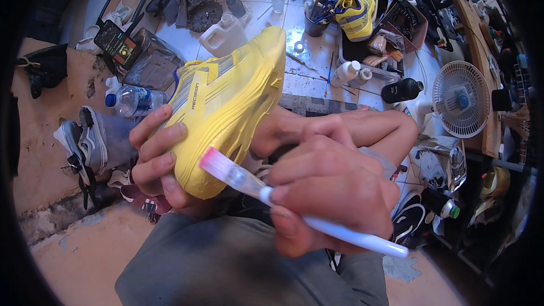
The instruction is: Applying yellow paint or adhesive to the sole of a sneaker using a brush.
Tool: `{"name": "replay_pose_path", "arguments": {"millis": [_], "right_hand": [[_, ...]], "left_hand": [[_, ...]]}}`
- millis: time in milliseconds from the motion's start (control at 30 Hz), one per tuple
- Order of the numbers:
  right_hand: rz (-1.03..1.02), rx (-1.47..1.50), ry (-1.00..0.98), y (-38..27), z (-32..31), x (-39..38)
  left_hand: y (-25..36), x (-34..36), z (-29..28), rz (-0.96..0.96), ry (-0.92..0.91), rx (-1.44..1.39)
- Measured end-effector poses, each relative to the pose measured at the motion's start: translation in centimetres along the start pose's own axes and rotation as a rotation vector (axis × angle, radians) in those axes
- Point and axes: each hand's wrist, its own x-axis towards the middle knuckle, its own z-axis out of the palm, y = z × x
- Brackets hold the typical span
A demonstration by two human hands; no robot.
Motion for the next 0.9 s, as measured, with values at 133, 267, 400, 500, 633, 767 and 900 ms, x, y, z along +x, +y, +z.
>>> {"name": "replay_pose_path", "arguments": {"millis": [133,267,400,500,633,767,900], "right_hand": [[-0.108,0.082,0.103,-0.3,-0.3,-0.1],[-0.061,0.039,-0.112,-1.0,-1.0,0.3],[-0.044,0.038,-0.087,-1.1,0.4,0.5],[-0.083,0.029,-0.080,-1.0,-0.4,0.4],[-0.151,-0.098,0.124,0.9,2.2,0.8],[0.053,-0.051,0.139,-0.5,-0.2,0.0],[-0.134,-0.195,0.111,1.9,1.9,1.0]], "left_hand": [[-0.2,0.2,-0.4,0.007,-0.038,-0.017],[-0.2,0.0,-0.1,-0.017,0.011,-0.030],[-0.5,0.0,0.0,-0.010,0.015,-0.019],[-0.3,-0.1,0.5,-0.094,0.063,-0.077],[1.0,-0.3,1.8,-0.467,0.164,-0.300],[0.9,-0.5,1.7,-0.661,0.226,-0.482],[0.8,-0.6,2.0,-0.747,0.304,-0.539]]}}
